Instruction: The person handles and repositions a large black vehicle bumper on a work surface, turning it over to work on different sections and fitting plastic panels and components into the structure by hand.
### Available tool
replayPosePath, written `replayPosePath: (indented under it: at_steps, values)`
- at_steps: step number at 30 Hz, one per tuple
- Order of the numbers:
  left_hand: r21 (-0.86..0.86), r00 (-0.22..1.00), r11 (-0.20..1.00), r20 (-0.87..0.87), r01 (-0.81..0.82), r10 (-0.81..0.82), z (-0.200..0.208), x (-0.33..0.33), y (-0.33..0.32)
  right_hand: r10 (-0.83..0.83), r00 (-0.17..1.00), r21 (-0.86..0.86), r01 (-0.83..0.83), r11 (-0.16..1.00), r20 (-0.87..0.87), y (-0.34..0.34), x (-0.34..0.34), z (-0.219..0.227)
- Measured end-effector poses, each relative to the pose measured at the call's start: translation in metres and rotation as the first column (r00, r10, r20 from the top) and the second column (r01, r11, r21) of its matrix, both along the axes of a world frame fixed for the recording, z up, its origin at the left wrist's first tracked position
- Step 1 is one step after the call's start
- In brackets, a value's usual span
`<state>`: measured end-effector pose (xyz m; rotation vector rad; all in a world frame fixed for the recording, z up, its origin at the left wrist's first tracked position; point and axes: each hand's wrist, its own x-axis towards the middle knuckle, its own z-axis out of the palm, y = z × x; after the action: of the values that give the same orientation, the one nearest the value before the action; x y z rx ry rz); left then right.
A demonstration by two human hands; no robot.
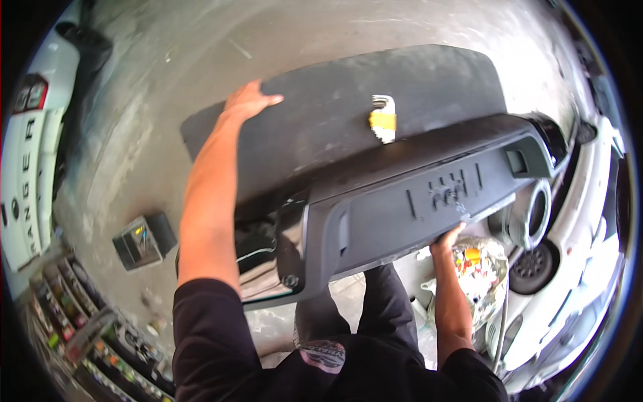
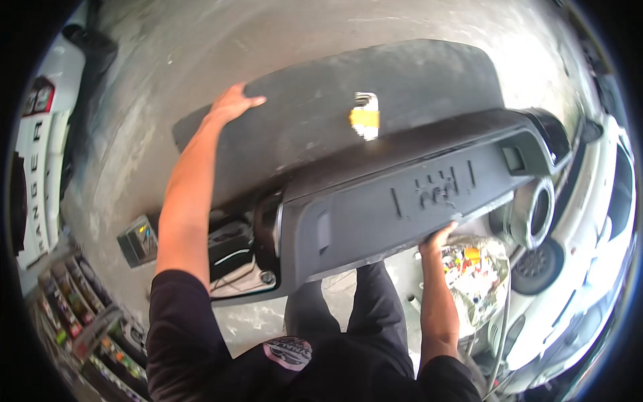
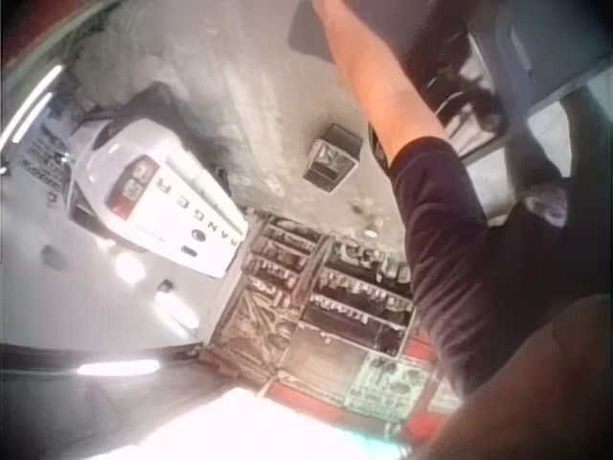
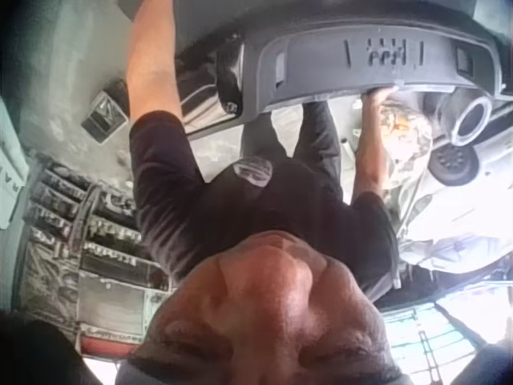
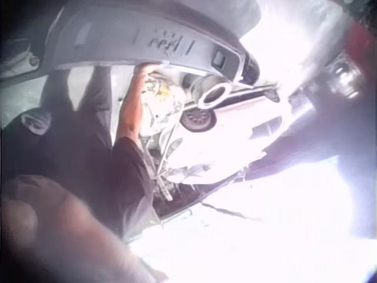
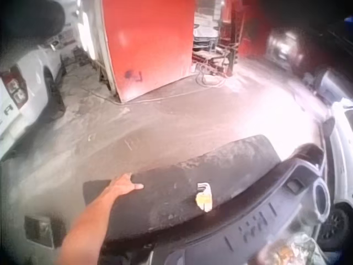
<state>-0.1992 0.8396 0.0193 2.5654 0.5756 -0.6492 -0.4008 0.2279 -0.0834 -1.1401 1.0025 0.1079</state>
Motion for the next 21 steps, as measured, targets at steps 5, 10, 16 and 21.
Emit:
replayPosePath:
  at_steps: [5, 10, 16, 21]
  values:
    - [-0.087, 0.999, 0.995, 0.001, 0.043, -0.043, -0.027, -0.047, 0.034, -0.165, 0.986, -0.029, 0.166, 0.986, 0.01, 0.009, -0.086, -0.033]
    - [-0.107, 1.0, 0.994, 0.003, 0.024, -0.024, -0.053, -0.114, 0.111, -0.227, 0.968, 0.141, 0.24, 0.96, -0.103, 0.12, -0.105, 0.028]
    - [-0.023, 0.998, 1.0, -0.061, -0.002, 0.001, -0.039, -0.159, 0.144, -0.208, 0.966, 0.143, 0.23, 0.963, -0.155, 0.165, -0.157, 0.018]
    - [-0.141, 0.996, 0.989, -0.086, -0.051, 0.039, -0.05, -0.197, 0.187, -0.321, 0.907, 0.074, 0.352, 0.933, -0.272, 0.189, -0.214, -0.017]
